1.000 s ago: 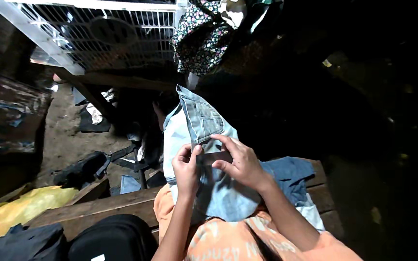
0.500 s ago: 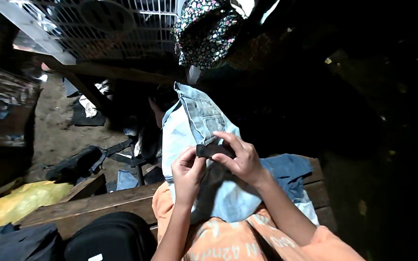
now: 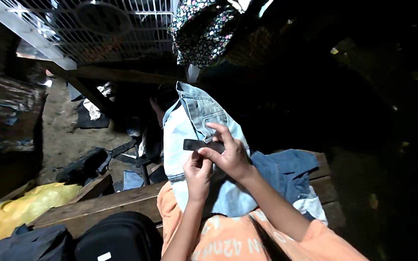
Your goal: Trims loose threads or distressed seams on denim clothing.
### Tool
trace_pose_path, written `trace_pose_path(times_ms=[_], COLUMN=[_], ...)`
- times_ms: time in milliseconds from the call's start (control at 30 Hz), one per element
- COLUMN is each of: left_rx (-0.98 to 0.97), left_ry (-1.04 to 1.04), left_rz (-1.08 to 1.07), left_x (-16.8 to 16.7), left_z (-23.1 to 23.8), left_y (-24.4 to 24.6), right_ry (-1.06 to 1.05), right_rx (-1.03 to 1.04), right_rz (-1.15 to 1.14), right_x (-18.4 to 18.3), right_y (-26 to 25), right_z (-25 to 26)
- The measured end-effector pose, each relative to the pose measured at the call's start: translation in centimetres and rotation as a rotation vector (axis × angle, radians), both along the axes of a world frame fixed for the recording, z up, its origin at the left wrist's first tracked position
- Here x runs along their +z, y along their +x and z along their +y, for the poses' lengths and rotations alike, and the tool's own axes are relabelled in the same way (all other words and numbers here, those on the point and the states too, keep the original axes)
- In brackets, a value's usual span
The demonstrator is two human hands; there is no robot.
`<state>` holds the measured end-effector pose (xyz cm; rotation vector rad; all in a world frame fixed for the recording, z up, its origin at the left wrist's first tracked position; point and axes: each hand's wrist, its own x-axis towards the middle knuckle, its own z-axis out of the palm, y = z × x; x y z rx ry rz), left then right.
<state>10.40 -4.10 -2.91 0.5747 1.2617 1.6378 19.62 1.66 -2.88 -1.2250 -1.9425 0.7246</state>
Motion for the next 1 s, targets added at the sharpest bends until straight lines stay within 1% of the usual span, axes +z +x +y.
trace_pose_path(times_ms=[167,300,400,500,567,633,733,767,800,867,1000], left_rx=[0.008,0.034,0.016,-0.02,-0.038,-0.036,-0.057,-0.069,-0.09,-0.162,-0.402], left_ry=[-0.028,-0.038,-0.032,0.0,0.036,0.052,0.039,0.023,0.005,-0.02,-0.032], left_rz=[-0.037,-0.077,-0.069,-0.025,0.047,0.089,0.077,0.068,0.074,0.133,0.386], left_x=[0.1,0.3,0.5,0.4,-0.1,-0.7,-1.0,-0.7,-0.4,0.3,0.6], left_z=[0.2,0.1,0.0,-0.2,-0.2,-0.1,0.1,0.2,0.3,0.6,1.5], left_y=[-0.2,-0.3,-0.1,0.1,0.4,0.6,0.1,-0.3,-0.7,-1.8,-4.6], right_ry=[-0.157,-0.167,-0.11,-0.009,0.004,-0.106,-0.533,-0.658,-0.734,-0.76,-0.637], right_rx=[0.043,0.135,0.166,0.113,0.065,0.043,0.156,0.191,0.216,0.233,0.234], right_rz=[-0.022,-0.039,0.027,0.088,0.134,0.22,0.495,0.556,0.58,0.572,0.479], right_x=[0.9,0.9,0.5,-0.2,-0.6,-0.6,1.0,1.6,2.0,2.4,2.1], right_y=[0.5,2.1,3.0,2.9,2.4,2.1,3.0,3.3,3.6,3.7,3.6], right_z=[0.2,0.0,-0.4,-0.8,-1.0,-1.0,-0.2,0.2,0.5,0.6,-0.1])
